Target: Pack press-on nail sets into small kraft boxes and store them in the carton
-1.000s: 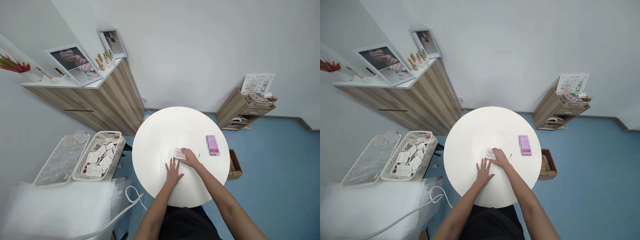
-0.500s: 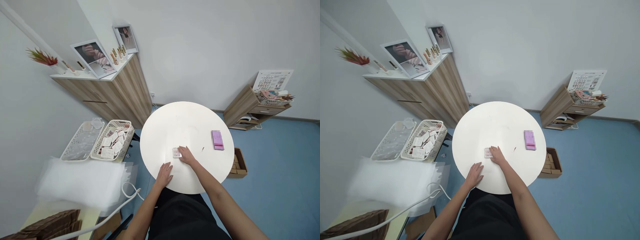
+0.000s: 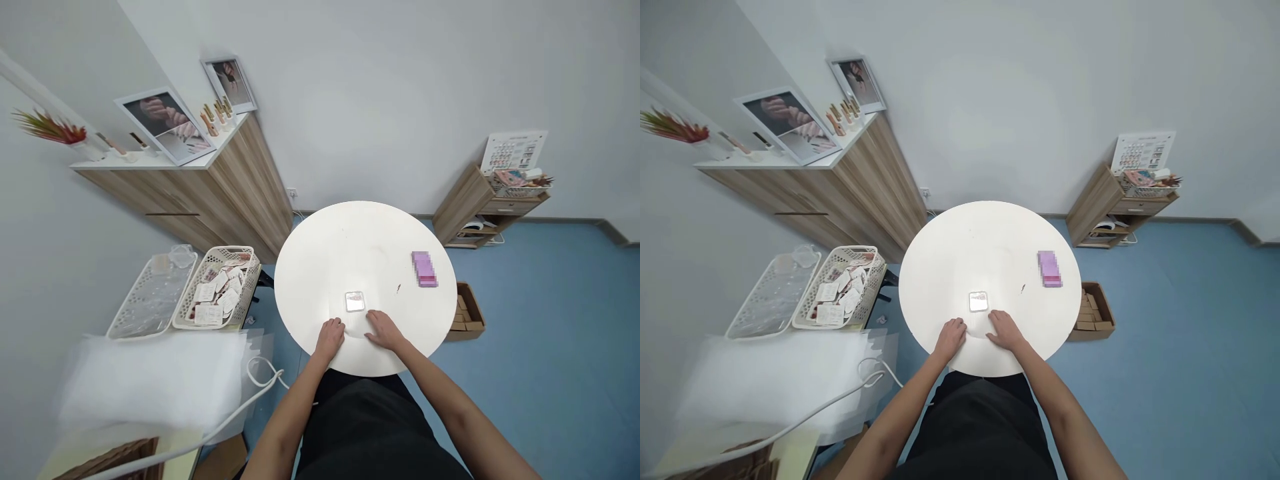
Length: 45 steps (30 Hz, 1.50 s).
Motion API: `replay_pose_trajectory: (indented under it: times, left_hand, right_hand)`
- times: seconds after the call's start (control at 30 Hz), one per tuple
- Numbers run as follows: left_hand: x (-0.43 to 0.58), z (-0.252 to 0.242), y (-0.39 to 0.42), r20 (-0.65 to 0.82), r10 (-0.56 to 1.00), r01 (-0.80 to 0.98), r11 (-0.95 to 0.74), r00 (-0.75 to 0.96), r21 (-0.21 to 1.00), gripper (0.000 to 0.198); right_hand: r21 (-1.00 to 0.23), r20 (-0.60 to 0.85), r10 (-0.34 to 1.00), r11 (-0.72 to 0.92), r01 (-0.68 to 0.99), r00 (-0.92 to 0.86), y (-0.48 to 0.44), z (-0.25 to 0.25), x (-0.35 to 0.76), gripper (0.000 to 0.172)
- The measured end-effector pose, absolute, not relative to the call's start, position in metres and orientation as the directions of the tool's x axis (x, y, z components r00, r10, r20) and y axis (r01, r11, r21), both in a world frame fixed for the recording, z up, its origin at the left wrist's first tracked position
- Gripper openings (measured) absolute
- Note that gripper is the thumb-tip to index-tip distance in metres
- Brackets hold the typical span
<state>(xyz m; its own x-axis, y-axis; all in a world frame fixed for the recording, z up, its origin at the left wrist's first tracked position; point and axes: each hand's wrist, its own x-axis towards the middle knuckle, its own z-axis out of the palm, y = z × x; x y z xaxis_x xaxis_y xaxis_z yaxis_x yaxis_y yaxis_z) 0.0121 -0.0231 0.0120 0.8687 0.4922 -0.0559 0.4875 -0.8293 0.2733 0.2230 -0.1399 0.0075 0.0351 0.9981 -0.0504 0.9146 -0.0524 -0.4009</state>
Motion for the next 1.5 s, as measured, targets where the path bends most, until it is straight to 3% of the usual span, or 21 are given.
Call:
replay_pose_trajectory:
  times: [0.1, 0.23, 0.4, 0.53, 0.8, 0.93, 1.0, 1.07, 1.13, 1.3, 1.37, 1.5]
  left_hand:
    - [0.008, 0.013, -0.025, -0.039, 0.474, 0.455, -0.815, 0.88, 0.359, 0.02]
    - [-0.006, 0.02, -0.035, -0.086, 0.447, 0.427, -0.753, 0.89, 0.501, 0.022]
    - [-0.007, 0.04, -0.027, -0.211, 0.533, 0.509, -0.507, 0.819, 0.696, 0.023]
    - [0.011, 0.046, -0.001, -0.205, 0.634, 0.544, -0.402, 0.746, 0.737, 0.024]
    - [0.035, 0.026, 0.021, -0.204, 0.758, 0.673, -0.379, 0.62, 0.635, 0.025]
    - [0.041, 0.024, 0.005, -0.03, 0.832, 0.726, -0.465, 0.554, 0.506, 0.034]
    - [0.045, 0.021, -0.011, 0.077, 0.745, 0.668, -0.634, 0.663, 0.389, 0.038]
    - [0.049, 0.015, -0.029, 0.089, 0.523, 0.476, -0.823, 0.848, 0.309, 0.044]
    - [0.051, 0.005, -0.043, 0.079, 0.359, 0.329, -0.909, 0.93, 0.255, 0.055]
    - [0.05, -0.015, -0.051, 0.067, 0.421, 0.403, -0.896, 0.904, 0.186, 0.069]
    - [0.048, -0.019, -0.046, 0.063, 0.424, 0.408, -0.895, 0.903, 0.179, 0.07]
    - [0.048, -0.023, -0.038, 0.056, 0.414, 0.403, -0.903, 0.908, 0.151, 0.068]
  right_hand:
    - [-0.366, -0.06, 0.998, -0.041, 0.93, 0.02, -0.173, 0.005, 0.216, 0.049]
    - [-0.364, -0.066, 0.998, -0.043, 0.931, 0.02, -0.198, 0.007, 0.21, 0.038]
    - [-0.611, -0.111, 0.955, -0.283, 0.739, 0.275, -0.186, 0.012, 0.223, 0.025]
    - [-0.718, -0.175, 0.899, -0.395, 0.572, 0.401, -0.151, 0.009, 0.247, 0.024]
    - [-0.515, -0.243, 0.839, -0.536, 0.669, 0.486, -0.111, 0.003, 0.259, 0.015]
    - [-0.465, -0.229, 0.833, -0.548, 0.695, 0.504, -0.109, 0.003, 0.254, 0.015]
    - [-0.465, -0.217, 0.831, -0.55, 0.694, 0.513, -0.11, 0.002, 0.252, 0.017]
    - [-0.461, -0.216, 0.827, -0.555, 0.693, 0.519, -0.109, 0.001, 0.251, 0.017]
    - [-0.456, -0.223, 0.823, -0.561, 0.691, 0.522, -0.109, 0.001, 0.251, 0.016]
    - [-0.45, -0.241, 0.829, -0.556, 0.699, 0.504, -0.107, 0.004, 0.252, 0.01]
    - [-0.439, -0.181, 0.843, -0.531, 0.725, 0.507, -0.109, 0.007, 0.251, 0.01]
    - [-0.365, 0.087, 0.918, -0.332, 0.87, 0.387, -0.119, 0.018, 0.241, 0.038]
